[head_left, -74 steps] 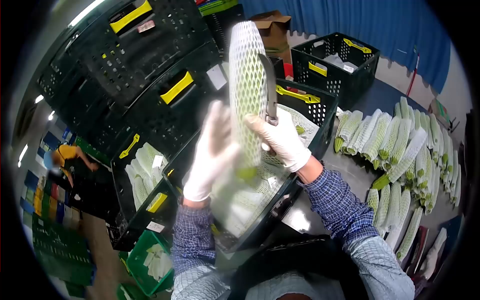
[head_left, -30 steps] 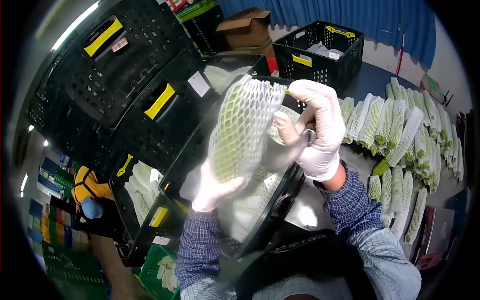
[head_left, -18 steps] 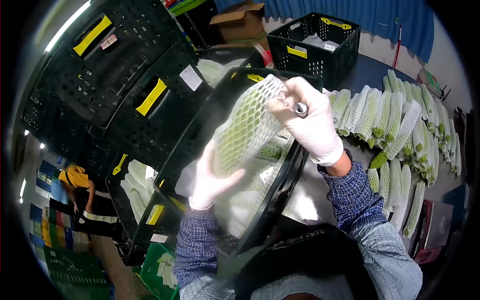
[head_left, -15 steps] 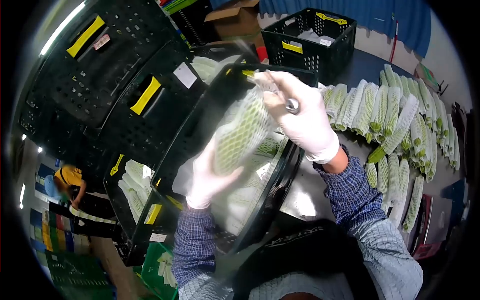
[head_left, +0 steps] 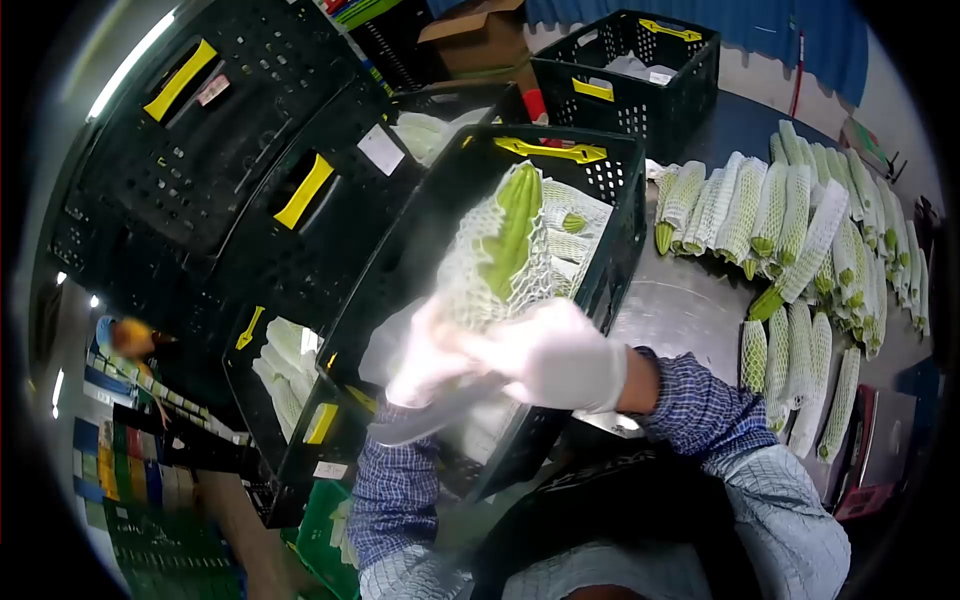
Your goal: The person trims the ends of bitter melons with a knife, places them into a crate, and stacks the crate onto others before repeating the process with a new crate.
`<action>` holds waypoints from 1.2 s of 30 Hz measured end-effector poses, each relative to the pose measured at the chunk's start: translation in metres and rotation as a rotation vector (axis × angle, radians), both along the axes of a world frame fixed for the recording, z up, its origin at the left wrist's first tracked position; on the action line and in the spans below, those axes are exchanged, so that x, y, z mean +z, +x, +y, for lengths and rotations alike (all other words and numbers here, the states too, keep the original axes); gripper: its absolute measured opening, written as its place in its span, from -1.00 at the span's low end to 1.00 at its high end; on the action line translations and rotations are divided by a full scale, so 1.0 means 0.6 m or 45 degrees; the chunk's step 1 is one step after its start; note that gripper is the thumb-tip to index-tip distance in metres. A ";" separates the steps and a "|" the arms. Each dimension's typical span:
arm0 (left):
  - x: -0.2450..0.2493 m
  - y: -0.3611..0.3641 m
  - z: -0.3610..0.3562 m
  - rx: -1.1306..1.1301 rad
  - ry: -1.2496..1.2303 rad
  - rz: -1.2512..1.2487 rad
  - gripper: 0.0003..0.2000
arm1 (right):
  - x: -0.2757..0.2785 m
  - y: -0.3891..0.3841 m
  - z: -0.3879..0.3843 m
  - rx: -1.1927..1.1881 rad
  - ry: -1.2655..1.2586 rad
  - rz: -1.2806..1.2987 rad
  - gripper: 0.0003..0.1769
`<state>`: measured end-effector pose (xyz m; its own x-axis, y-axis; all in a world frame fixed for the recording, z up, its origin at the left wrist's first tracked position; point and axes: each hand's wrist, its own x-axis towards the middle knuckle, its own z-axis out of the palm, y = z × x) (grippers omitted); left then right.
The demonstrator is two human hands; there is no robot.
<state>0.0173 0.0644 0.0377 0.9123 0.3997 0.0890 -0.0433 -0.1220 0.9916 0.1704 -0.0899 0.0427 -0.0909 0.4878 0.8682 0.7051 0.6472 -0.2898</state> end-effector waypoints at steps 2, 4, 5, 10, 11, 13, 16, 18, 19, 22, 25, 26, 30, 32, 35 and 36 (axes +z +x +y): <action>0.013 -0.009 0.001 -0.077 -0.177 0.102 -0.15 | 0.032 0.008 -0.024 -0.098 -0.154 0.008 -0.49; 0.018 -0.006 -0.003 -0.085 -0.219 0.071 -0.16 | 0.051 0.014 -0.041 -0.130 -0.239 0.136 -0.51; 0.020 -0.004 -0.004 -0.092 -0.239 0.061 -0.16 | 0.051 0.015 -0.042 -0.113 -0.244 0.267 -0.54; 0.023 -0.001 -0.015 -0.099 -0.356 0.008 -0.17 | 0.035 0.013 -0.027 0.003 -0.291 0.745 -0.37; 0.024 -0.003 -0.018 -0.096 -0.377 0.000 -0.18 | 0.038 0.012 -0.027 0.041 -0.373 0.814 -0.17; 0.026 -0.003 -0.025 -0.092 -0.429 -0.021 -0.18 | 0.046 0.008 -0.016 0.262 -0.521 0.992 -0.17; 0.029 -0.004 -0.031 -0.079 -0.489 -0.061 -0.19 | 0.076 0.002 -0.020 0.656 -0.803 1.329 -0.29; 0.032 -0.006 -0.034 -0.064 -0.527 -0.086 -0.19 | 0.072 -0.008 -0.014 0.760 -0.750 1.373 -0.34; 0.033 -0.007 -0.035 -0.051 -0.534 -0.101 -0.19 | 0.070 -0.013 -0.010 0.813 -0.724 1.393 -0.36; 0.034 -0.009 -0.039 -0.028 -0.568 -0.143 -0.20 | 0.054 -0.029 0.001 0.882 -0.642 1.373 -0.36; 0.037 -0.014 -0.035 0.007 -0.577 -0.165 -0.21 | 0.034 -0.036 0.006 0.568 -0.563 1.042 -0.35; 0.040 -0.016 -0.034 0.018 -0.580 -0.168 -0.21 | 0.028 -0.037 0.006 0.419 -0.516 0.908 -0.35; 0.045 -0.017 -0.031 0.060 -0.554 -0.179 -0.22 | 0.012 -0.032 0.002 0.013 -0.264 0.713 -0.44; 0.055 -0.019 -0.031 0.162 -0.290 -0.169 -0.23 | -0.004 -0.025 0.001 -0.131 -0.160 0.750 -0.53; 0.042 -0.015 -0.006 0.574 1.502 -0.058 -0.42 | -0.031 -0.005 -0.016 0.104 -0.166 1.060 -0.74; 0.032 -0.022 0.016 0.548 1.542 0.000 -0.44 | -0.025 0.007 -0.031 0.066 -0.182 0.995 -0.79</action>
<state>0.0041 0.0739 0.0571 0.7307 0.3253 0.6002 0.2243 -0.9448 0.2390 0.1746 -0.1086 0.0279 0.4930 0.6110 0.6194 0.2337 0.5928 -0.7707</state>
